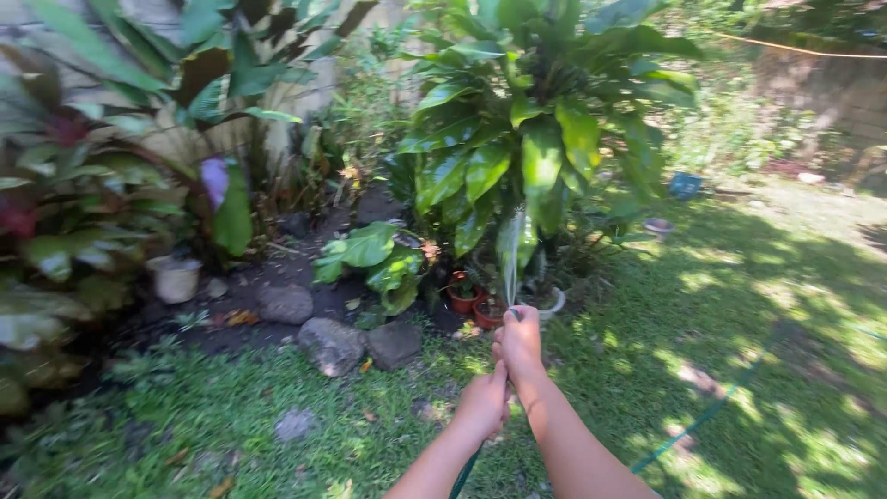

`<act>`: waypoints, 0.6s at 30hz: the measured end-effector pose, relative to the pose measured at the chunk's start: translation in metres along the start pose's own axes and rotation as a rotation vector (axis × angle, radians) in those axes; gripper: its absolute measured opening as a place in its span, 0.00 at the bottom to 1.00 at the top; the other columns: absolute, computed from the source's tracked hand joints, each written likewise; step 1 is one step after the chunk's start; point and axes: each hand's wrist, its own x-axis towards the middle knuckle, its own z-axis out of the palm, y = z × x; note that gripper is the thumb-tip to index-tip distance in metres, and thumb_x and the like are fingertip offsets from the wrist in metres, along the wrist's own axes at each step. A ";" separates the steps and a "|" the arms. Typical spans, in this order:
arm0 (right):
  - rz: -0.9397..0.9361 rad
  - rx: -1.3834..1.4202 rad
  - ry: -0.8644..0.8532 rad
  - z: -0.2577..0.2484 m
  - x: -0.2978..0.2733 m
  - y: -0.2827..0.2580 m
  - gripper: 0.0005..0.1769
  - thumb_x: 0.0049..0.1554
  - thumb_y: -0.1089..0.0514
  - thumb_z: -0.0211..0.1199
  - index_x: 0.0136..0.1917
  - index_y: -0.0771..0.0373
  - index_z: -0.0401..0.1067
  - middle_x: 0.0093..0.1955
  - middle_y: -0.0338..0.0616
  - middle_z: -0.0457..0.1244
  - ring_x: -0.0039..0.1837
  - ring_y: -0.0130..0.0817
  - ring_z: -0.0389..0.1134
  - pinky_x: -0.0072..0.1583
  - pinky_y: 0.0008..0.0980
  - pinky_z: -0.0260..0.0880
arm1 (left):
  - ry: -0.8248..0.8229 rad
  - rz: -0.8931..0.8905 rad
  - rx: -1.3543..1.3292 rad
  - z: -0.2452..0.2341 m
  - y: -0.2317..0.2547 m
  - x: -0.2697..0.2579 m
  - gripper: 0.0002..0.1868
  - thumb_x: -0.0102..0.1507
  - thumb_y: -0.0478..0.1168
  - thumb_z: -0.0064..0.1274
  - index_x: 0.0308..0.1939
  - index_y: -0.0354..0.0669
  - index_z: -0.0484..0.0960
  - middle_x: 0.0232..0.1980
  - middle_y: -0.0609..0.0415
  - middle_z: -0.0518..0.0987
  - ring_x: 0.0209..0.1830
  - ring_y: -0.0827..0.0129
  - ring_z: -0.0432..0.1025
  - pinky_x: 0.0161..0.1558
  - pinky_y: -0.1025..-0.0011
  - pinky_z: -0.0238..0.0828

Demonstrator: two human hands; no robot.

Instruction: Watering various garden plants and washing the area near a gate using a garden hose.

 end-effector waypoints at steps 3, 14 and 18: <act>-0.038 -0.068 -0.072 0.023 -0.002 0.017 0.08 0.65 0.56 0.51 0.57 0.54 0.56 0.29 0.42 0.54 0.25 0.29 0.51 0.26 0.32 0.49 | 0.091 0.141 -0.075 -0.018 -0.040 0.027 0.34 0.70 0.68 0.39 0.29 0.43 0.77 0.22 0.58 0.73 0.16 0.68 0.67 0.23 0.65 0.64; 0.092 -0.104 -0.545 0.162 -0.061 0.072 0.08 0.65 0.56 0.51 0.57 0.50 0.57 0.27 0.39 0.52 0.24 0.27 0.49 0.25 0.30 0.47 | 0.639 0.154 0.115 -0.117 -0.025 -0.070 0.33 0.72 0.62 0.32 0.24 0.42 0.75 0.19 0.55 0.73 0.19 0.65 0.70 0.28 0.62 0.64; 0.101 -0.151 -0.792 0.200 -0.099 0.079 0.09 0.64 0.57 0.51 0.57 0.48 0.57 0.26 0.40 0.52 0.23 0.27 0.47 0.25 0.29 0.45 | 0.845 0.122 0.082 -0.128 -0.009 -0.117 0.32 0.71 0.60 0.30 0.24 0.44 0.75 0.18 0.57 0.73 0.20 0.67 0.71 0.29 0.66 0.64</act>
